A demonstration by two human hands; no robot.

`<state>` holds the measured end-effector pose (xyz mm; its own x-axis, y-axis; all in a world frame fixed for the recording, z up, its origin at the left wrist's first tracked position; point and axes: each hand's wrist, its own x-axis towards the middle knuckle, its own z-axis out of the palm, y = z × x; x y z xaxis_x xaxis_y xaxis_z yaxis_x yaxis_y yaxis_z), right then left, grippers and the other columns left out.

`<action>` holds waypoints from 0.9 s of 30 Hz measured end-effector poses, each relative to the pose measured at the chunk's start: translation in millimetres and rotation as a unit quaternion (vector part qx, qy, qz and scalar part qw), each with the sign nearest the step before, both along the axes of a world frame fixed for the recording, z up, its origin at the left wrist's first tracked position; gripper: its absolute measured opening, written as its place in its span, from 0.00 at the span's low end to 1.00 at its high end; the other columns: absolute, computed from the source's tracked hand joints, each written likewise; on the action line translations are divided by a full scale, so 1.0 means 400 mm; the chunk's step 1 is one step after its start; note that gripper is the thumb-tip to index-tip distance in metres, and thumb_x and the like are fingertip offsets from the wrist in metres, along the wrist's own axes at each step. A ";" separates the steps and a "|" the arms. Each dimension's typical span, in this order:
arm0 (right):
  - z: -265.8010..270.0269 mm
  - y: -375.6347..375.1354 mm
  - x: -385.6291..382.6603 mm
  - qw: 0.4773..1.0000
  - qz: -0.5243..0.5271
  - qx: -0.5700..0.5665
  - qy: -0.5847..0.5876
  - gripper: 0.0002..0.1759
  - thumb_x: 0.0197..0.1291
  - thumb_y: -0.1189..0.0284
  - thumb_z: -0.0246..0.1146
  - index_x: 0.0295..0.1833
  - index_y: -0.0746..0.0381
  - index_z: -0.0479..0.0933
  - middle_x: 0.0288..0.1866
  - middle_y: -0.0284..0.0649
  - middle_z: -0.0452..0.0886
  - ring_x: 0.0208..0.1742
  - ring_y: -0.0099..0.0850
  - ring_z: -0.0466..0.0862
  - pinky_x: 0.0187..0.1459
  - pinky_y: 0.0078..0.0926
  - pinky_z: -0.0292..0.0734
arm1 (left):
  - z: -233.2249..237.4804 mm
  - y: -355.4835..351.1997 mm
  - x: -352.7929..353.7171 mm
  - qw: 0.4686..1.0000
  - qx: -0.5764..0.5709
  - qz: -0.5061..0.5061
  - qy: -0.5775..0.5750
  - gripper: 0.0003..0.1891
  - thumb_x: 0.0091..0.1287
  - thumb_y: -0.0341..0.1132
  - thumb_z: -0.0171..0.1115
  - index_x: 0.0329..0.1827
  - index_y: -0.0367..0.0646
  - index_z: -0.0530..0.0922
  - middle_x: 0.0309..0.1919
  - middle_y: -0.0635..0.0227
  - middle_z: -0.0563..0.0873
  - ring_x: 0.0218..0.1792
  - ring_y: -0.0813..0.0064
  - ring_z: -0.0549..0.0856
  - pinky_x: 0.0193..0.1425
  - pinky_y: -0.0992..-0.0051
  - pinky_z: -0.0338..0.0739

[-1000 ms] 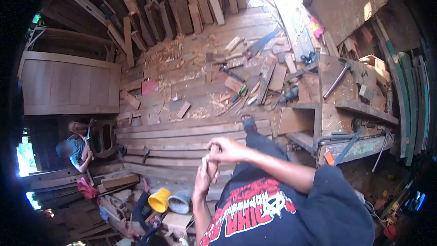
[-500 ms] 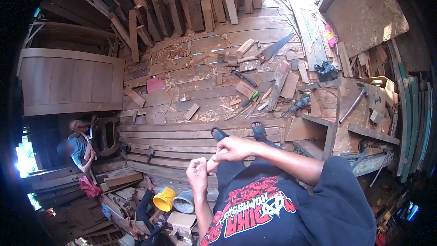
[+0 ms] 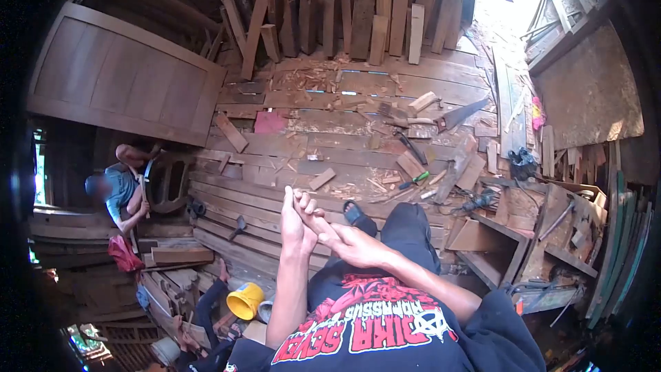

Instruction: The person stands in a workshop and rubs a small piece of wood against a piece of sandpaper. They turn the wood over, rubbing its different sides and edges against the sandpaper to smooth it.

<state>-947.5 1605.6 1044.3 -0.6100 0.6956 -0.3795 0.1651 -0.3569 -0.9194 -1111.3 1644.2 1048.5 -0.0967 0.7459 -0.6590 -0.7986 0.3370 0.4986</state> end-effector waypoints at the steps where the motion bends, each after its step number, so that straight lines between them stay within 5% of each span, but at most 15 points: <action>1: 0.000 0.025 -0.002 1.000 0.004 -0.020 -0.007 0.29 0.81 0.46 0.53 0.53 0.65 0.76 0.32 0.36 0.77 0.35 0.28 0.76 0.40 0.33 0.75 | -0.011 0.035 -0.023 0.999 0.006 -0.005 -0.051 0.18 0.86 0.50 0.50 0.36 0.53 0.69 0.25 0.81 0.68 0.25 0.84 0.69 0.35 0.77 0.73; 6: 0.018 0.142 -0.009 0.999 -0.029 -0.035 -0.028 0.35 0.81 0.41 0.49 0.49 0.65 0.81 0.28 0.31 0.73 0.32 0.24 0.72 0.36 0.31 0.71 | -0.064 0.208 -0.137 0.984 0.030 -0.028 -0.175 0.19 0.86 0.44 0.50 0.31 0.53 0.69 0.17 0.83 0.60 0.16 0.86 0.61 0.23 0.80 0.64; 8: 0.003 0.198 -0.015 0.997 -0.043 0.019 -0.069 0.31 0.82 0.47 0.52 0.49 0.66 0.81 0.30 0.39 0.78 0.32 0.33 0.79 0.36 0.38 0.74 | -0.069 0.289 -0.165 0.995 0.022 0.001 -0.093 0.15 0.85 0.41 0.52 0.33 0.51 0.71 0.17 0.83 0.61 0.15 0.88 0.60 0.19 0.82 0.58; 10: -0.021 0.265 -0.012 0.988 -0.030 0.091 -0.118 0.27 0.82 0.51 0.54 0.51 0.67 0.80 0.31 0.45 0.81 0.33 0.40 0.83 0.37 0.41 0.76 | -0.114 0.369 -0.218 0.989 -0.018 0.030 -0.144 0.12 0.84 0.39 0.53 0.36 0.49 0.73 0.19 0.81 0.67 0.18 0.86 0.67 0.22 0.81 0.63; 11: -0.036 0.294 -0.011 0.988 -0.055 0.083 -0.116 0.25 0.82 0.52 0.54 0.52 0.67 0.79 0.32 0.48 0.82 0.34 0.43 0.84 0.38 0.43 0.76 | -0.127 0.403 -0.219 0.982 -0.084 0.081 -0.147 0.12 0.83 0.43 0.54 0.45 0.45 0.76 0.30 0.73 0.79 0.30 0.79 0.80 0.37 0.77 0.76; 14: -0.098 0.424 -0.005 0.984 -0.111 0.070 -0.118 0.22 0.82 0.56 0.54 0.61 0.67 0.74 0.37 0.54 0.85 0.40 0.54 0.87 0.43 0.47 0.79 | -0.109 0.488 -0.081 0.991 -0.108 0.069 -0.036 0.20 0.81 0.50 0.56 0.55 0.38 0.76 0.44 0.62 0.84 0.46 0.66 0.84 0.56 0.68 0.80; 15: -0.130 0.471 -0.006 0.984 -0.112 0.067 -0.122 0.21 0.81 0.58 0.54 0.63 0.65 0.72 0.39 0.58 0.85 0.44 0.59 0.87 0.46 0.51 0.81 | -0.132 0.505 -0.049 0.993 -0.095 -0.019 -0.065 0.28 0.80 0.58 0.54 0.62 0.38 0.74 0.53 0.58 0.83 0.54 0.62 0.83 0.66 0.63 0.78; 17: -0.213 0.579 0.000 0.983 -0.080 0.109 -0.127 0.25 0.81 0.59 0.52 0.71 0.66 0.67 0.42 0.63 0.86 0.50 0.64 0.87 0.51 0.57 0.82 | -0.260 0.535 0.008 0.995 -0.057 -0.076 -0.033 0.27 0.83 0.59 0.51 0.63 0.41 0.72 0.54 0.57 0.84 0.57 0.62 0.84 0.67 0.61 0.77; 19: -0.396 0.650 0.017 0.983 0.019 0.062 -0.170 0.30 0.80 0.55 0.53 0.77 0.62 0.63 0.40 0.62 0.87 0.45 0.65 0.88 0.48 0.59 0.83 | -0.404 0.597 0.075 0.992 -0.070 -0.072 0.070 0.23 0.85 0.56 0.50 0.60 0.42 0.73 0.52 0.56 0.85 0.56 0.62 0.84 0.67 0.62 0.77; 22: -0.620 0.801 0.065 0.974 0.124 0.068 -0.176 0.27 0.76 0.50 0.60 0.66 0.60 0.75 0.38 0.57 0.88 0.44 0.61 0.89 0.47 0.58 0.83 | -0.634 0.619 0.048 0.952 -0.149 0.024 0.268 0.23 0.84 0.56 0.53 0.55 0.40 0.72 0.40 0.62 0.82 0.49 0.64 0.85 0.61 0.64 0.79; 24: -0.807 0.833 0.110 0.980 0.034 0.034 -0.196 0.23 0.75 0.52 0.63 0.58 0.61 0.79 0.34 0.51 0.88 0.37 0.54 0.89 0.40 0.52 0.83 | -0.697 0.618 -0.015 0.936 -0.230 0.049 0.262 0.24 0.83 0.58 0.54 0.60 0.43 0.72 0.38 0.66 0.79 0.44 0.69 0.82 0.56 0.65 0.78; 27: -1.114 0.922 0.230 0.952 -0.028 -0.102 -0.286 0.24 0.73 0.52 0.63 0.58 0.61 0.79 0.40 0.53 0.90 0.46 0.54 0.90 0.50 0.53 0.84 | -0.777 0.592 -0.120 0.902 -0.303 0.038 0.306 0.22 0.83 0.53 0.56 0.68 0.48 0.69 0.45 0.71 0.78 0.44 0.72 0.79 0.59 0.62 0.77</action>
<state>-855.5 1974.5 598.7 -0.2270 0.5971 -0.7694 0.5947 -0.5407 -0.5950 -1159.4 1881.0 737.8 -0.6165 0.2421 -0.7492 -0.4687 0.6518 0.5963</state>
